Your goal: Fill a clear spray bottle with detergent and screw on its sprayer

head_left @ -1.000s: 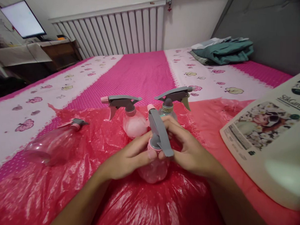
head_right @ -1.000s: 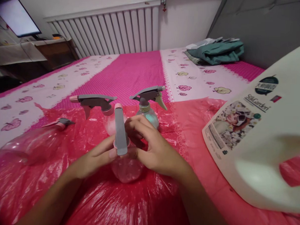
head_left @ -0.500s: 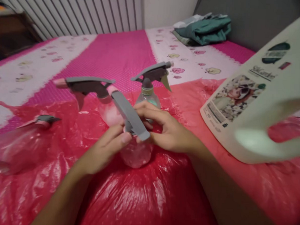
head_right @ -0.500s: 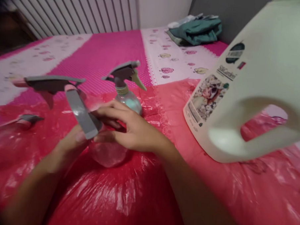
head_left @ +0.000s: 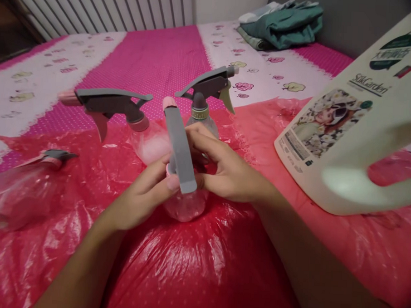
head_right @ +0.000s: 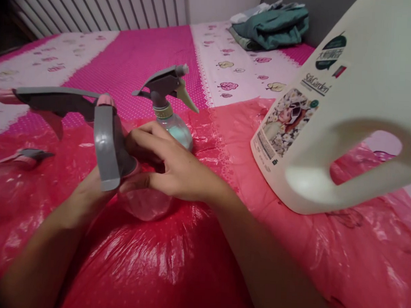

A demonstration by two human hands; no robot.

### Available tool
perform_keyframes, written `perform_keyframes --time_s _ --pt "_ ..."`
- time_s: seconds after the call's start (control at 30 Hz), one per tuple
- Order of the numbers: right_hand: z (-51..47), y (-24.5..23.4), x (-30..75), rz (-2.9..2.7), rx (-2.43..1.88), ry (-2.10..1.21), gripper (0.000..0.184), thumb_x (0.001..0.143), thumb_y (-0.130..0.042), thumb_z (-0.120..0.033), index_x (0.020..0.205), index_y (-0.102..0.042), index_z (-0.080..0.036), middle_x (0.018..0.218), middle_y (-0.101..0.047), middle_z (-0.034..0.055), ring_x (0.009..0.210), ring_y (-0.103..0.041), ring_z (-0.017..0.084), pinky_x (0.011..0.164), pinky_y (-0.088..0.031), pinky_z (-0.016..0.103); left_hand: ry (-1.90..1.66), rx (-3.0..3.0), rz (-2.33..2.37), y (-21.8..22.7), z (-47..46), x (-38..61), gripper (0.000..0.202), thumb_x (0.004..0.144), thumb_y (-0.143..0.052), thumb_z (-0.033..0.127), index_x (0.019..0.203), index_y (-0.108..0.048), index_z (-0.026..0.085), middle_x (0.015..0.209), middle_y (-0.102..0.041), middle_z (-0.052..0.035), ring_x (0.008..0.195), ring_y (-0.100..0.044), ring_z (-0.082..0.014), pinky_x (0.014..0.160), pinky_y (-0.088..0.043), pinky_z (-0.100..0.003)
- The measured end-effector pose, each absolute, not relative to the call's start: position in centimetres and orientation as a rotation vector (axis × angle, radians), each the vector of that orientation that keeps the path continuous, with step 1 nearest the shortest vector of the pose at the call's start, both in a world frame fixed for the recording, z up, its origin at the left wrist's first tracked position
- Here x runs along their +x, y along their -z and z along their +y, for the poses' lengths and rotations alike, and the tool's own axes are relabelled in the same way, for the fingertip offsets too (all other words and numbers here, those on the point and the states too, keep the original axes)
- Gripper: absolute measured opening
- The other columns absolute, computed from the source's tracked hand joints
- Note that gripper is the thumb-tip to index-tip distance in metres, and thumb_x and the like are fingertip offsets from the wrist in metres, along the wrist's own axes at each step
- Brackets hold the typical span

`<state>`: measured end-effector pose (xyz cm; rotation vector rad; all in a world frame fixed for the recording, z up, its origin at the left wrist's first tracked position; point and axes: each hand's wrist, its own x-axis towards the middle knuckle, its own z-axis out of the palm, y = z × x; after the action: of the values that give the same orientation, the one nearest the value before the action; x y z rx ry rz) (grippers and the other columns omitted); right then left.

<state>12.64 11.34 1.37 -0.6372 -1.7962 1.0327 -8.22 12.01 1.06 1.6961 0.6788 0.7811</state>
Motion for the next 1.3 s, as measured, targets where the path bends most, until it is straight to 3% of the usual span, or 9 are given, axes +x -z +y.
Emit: perform_keyframes --time_s 0.27,0.37,0.43,0.5,0.67,0.83,0.93,1.07,1.3 --pt "11.3 -1.2 12.4 -1.731 -0.683 -1.077 0.035 0.085 -0.083 -0.050 0.094 -0.062 -0.023 0.110 -0.049 0.0013 0.087 -0.049 0.014 0.077 -0.055 0.028 -0.668 1.680 0.596 0.0 13.9 -8.7 0.043 0.100 -0.054 0.051 0.120 -0.072 0.017 0.120 -0.072 -0.0065 0.120 -0.061 -0.0325 0.098 -0.052 -0.038" --pt "11.5 -1.0 12.9 -1.744 -0.631 -1.181 0.040 0.087 -0.079 -0.055 0.109 -0.069 -0.023 0.129 -0.051 0.0047 0.108 -0.057 0.017 0.098 -0.056 0.034 -0.707 1.666 0.615 -0.2 13.8 -8.5 0.042 0.098 -0.054 0.053 0.108 -0.073 0.017 0.112 -0.072 -0.0064 0.110 -0.062 -0.0295 0.095 -0.051 -0.039" --pt "11.5 -0.9 13.1 -1.772 -0.593 -1.211 0.035 0.094 -0.072 -0.052 0.115 -0.072 -0.024 0.139 -0.050 0.0054 0.134 -0.050 0.021 0.121 -0.042 0.036 -0.745 1.640 0.660 -0.2 13.6 -8.6 0.044 0.096 -0.057 0.057 0.101 -0.073 0.016 0.105 -0.070 -0.0052 0.099 -0.062 -0.0248 0.091 -0.050 -0.037" --pt "11.4 -1.0 13.1 -1.778 -0.585 -1.196 0.029 0.098 -0.069 -0.048 0.115 -0.072 -0.024 0.138 -0.051 0.0049 0.140 -0.046 0.020 0.127 -0.033 0.033 -0.749 1.607 0.705 -0.2 13.4 -8.7 0.040 0.095 -0.062 0.055 0.101 -0.072 0.017 0.101 -0.068 -0.0035 0.095 -0.061 -0.0220 0.089 -0.050 -0.035" --pt "11.1 -1.5 12.8 -1.762 -0.636 -1.182 0.023 0.099 -0.068 -0.045 0.107 -0.070 -0.023 0.111 -0.047 0.0025 0.099 -0.054 0.016 0.100 -0.053 0.032 -0.667 1.574 0.665 -1.2 12.6 -8.2 0.030 0.100 -0.056 0.042 0.110 -0.071 0.018 0.114 -0.068 -0.0045 0.118 -0.062 -0.0270 0.106 -0.048 -0.042" --pt "11.1 -1.5 12.8 -1.711 -0.701 -1.107 0.027 0.089 -0.080 -0.045 0.101 -0.071 -0.023 0.111 -0.047 0.0032 0.107 -0.054 0.019 0.099 -0.053 0.036 -0.762 1.594 0.630 -1.3 12.8 -7.5 0.040 0.098 -0.061 0.044 0.130 -0.066 0.020 0.137 -0.063 -0.0069 0.134 -0.053 -0.0300 0.119 -0.041 -0.046" --pt "11.0 -1.5 12.6 -1.664 -0.821 -1.034 0.033 0.082 -0.087 -0.047 0.101 -0.073 -0.023 0.114 -0.044 0.0055 0.115 -0.051 0.022 0.095 -0.054 0.036 -0.880 1.583 0.594 -0.5 13.6 -7.7 0.051 0.093 -0.066 0.052 0.136 -0.062 0.026 0.131 -0.064 -0.0051 0.121 -0.061 -0.0279 0.109 -0.050 -0.042" --pt "10.6 -1.5 12.0 -1.612 -0.871 -0.958 0.032 0.080 -0.089 -0.045 0.096 -0.075 -0.022 0.108 -0.041 0.0046 0.103 -0.051 0.020 0.087 -0.054 0.034 -0.971 1.593 0.580 -0.1 14.0 -8.0 0.037 0.090 -0.070 0.051 0.115 -0.070 0.023 0.105 -0.066 -0.0048 0.100 -0.064 -0.0247 0.087 -0.055 -0.036" --pt "10.8 -1.2 11.7 -1.579 -0.795 -0.892 0.034 0.072 -0.095 -0.043 0.083 -0.071 -0.021 0.104 -0.045 0.0019 0.090 -0.051 0.015 0.073 -0.050 0.029 -0.961 1.700 0.624 -0.7 14.1 -8.3 0.051 0.086 -0.071 0.062 0.120 -0.070 0.025 0.112 -0.068 -0.0068 0.102 -0.064 -0.0277 0.091 -0.055 -0.039"
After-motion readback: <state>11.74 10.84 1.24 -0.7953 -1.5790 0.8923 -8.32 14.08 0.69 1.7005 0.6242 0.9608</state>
